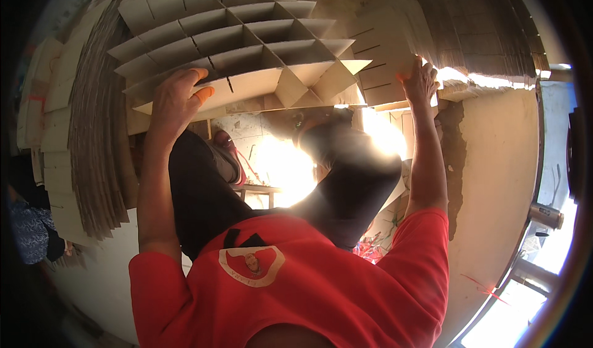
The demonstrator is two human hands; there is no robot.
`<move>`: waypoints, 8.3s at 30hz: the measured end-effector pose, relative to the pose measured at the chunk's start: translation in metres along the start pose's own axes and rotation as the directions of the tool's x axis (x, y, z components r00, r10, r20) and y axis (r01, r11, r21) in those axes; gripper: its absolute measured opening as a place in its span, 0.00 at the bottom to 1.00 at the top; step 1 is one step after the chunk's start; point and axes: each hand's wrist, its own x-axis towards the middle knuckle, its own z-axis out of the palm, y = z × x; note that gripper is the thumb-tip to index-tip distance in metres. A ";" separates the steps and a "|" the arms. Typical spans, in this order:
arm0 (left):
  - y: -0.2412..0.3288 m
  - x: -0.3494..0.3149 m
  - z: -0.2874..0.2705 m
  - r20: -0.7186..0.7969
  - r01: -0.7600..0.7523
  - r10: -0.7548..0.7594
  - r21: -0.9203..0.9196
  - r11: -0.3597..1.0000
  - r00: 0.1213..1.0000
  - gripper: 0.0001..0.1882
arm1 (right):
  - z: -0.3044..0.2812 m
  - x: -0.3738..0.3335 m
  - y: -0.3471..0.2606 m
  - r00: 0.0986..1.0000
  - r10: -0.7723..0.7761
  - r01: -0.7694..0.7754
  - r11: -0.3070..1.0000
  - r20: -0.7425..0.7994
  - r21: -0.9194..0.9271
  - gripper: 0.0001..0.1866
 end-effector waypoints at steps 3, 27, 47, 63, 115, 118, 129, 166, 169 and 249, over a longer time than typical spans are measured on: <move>0.001 0.001 -0.003 0.001 0.038 -0.038 -0.006 0.999 0.999 0.15 | 0.038 0.027 0.035 0.994 -0.109 0.107 0.985 0.012 0.132 0.25; -0.017 -0.018 -0.001 -0.185 -0.050 0.029 -0.111 0.993 0.982 0.11 | -0.217 -0.007 -0.124 0.865 -0.152 0.493 0.069 -0.479 0.868 0.18; -0.025 -0.017 0.008 -0.191 -0.106 0.091 -0.072 0.992 0.977 0.06 | -0.209 -0.031 -0.222 0.805 -0.554 0.363 0.176 -0.213 0.915 0.25; -0.028 -0.011 0.012 -0.166 -0.046 0.033 -0.073 0.996 0.986 0.08 | -0.188 -0.034 -0.259 0.491 -0.853 0.547 0.145 -0.176 0.824 0.27; -0.027 -0.036 -0.032 -0.300 0.008 0.000 0.027 1.000 0.954 0.18 | -0.100 0.024 -0.037 0.760 0.170 0.285 0.780 -0.627 0.557 0.13; -0.030 -0.039 -0.037 -0.302 0.015 0.008 0.073 0.997 0.953 0.17 | -0.171 0.007 -0.095 0.826 0.143 0.500 0.262 -0.546 0.825 0.22; -0.061 -0.050 -0.014 -0.229 0.072 -0.167 -0.374 0.925 0.959 0.10 | -0.238 -0.051 -0.234 0.805 -0.479 0.451 0.112 -0.349 0.886 0.27; -0.065 -0.041 -0.007 -0.223 0.104 -0.239 -0.486 0.868 0.945 0.09 | -0.248 -0.058 -0.307 0.583 -0.807 0.398 0.184 -0.093 0.899 0.25; -0.069 -0.039 -0.004 -0.207 0.088 -0.221 -0.508 0.857 0.953 0.09 | -0.227 -0.067 -0.317 0.518 -0.832 0.496 0.101 -0.200 0.862 0.16; -0.072 -0.020 -0.147 -0.367 0.125 -0.047 0.193 0.973 0.929 0.12 | -0.027 0.013 -0.025 0.987 0.127 -0.132 0.990 0.094 0.055 0.44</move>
